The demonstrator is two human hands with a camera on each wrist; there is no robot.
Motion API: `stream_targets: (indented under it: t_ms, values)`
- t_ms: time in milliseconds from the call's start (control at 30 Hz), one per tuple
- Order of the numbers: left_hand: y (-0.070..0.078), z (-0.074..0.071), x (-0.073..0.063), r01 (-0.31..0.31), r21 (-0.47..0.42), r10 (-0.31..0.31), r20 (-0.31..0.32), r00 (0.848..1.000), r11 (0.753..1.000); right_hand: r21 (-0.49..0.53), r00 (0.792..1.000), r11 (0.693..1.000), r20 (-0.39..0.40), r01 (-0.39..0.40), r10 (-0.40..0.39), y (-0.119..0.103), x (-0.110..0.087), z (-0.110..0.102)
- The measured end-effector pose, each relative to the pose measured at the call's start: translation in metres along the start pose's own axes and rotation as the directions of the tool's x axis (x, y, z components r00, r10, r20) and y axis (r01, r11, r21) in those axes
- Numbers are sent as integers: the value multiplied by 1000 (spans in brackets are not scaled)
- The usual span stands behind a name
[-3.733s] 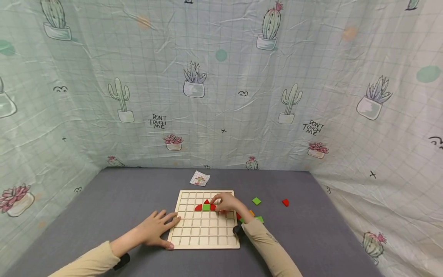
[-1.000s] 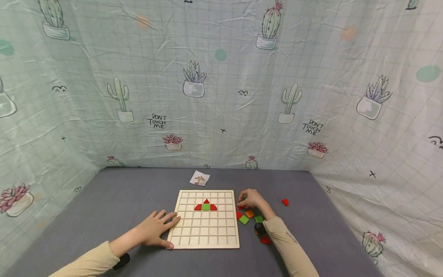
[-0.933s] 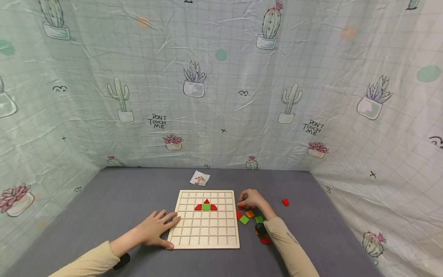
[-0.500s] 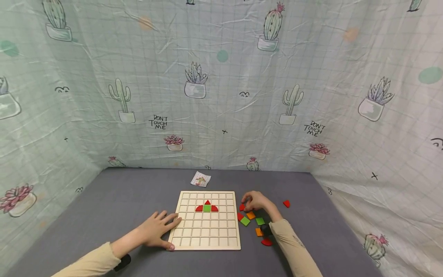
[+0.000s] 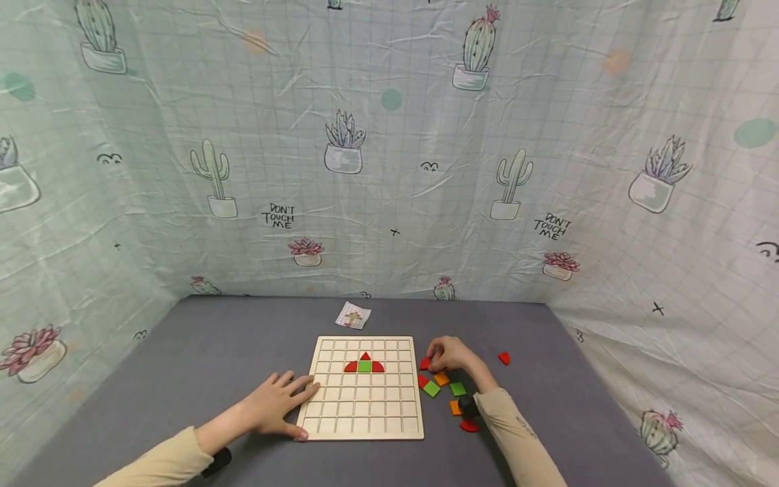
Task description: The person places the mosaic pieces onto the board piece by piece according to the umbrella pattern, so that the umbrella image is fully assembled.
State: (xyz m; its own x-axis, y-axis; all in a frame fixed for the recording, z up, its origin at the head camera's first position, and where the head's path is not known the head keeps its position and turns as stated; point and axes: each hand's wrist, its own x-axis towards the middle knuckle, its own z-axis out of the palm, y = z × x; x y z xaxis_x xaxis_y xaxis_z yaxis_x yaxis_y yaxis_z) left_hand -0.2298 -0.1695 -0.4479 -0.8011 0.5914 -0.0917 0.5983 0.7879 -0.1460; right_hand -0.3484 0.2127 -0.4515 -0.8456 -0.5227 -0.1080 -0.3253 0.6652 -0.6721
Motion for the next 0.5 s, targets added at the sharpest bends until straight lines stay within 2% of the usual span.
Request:
stream_targets:
  t_ms: [500]
  values:
    - [-1, 2, 1, 1, 7, -1, 2, 1000, 1000, 47, 997, 997, -58, 57, -54, -12, 0, 14]
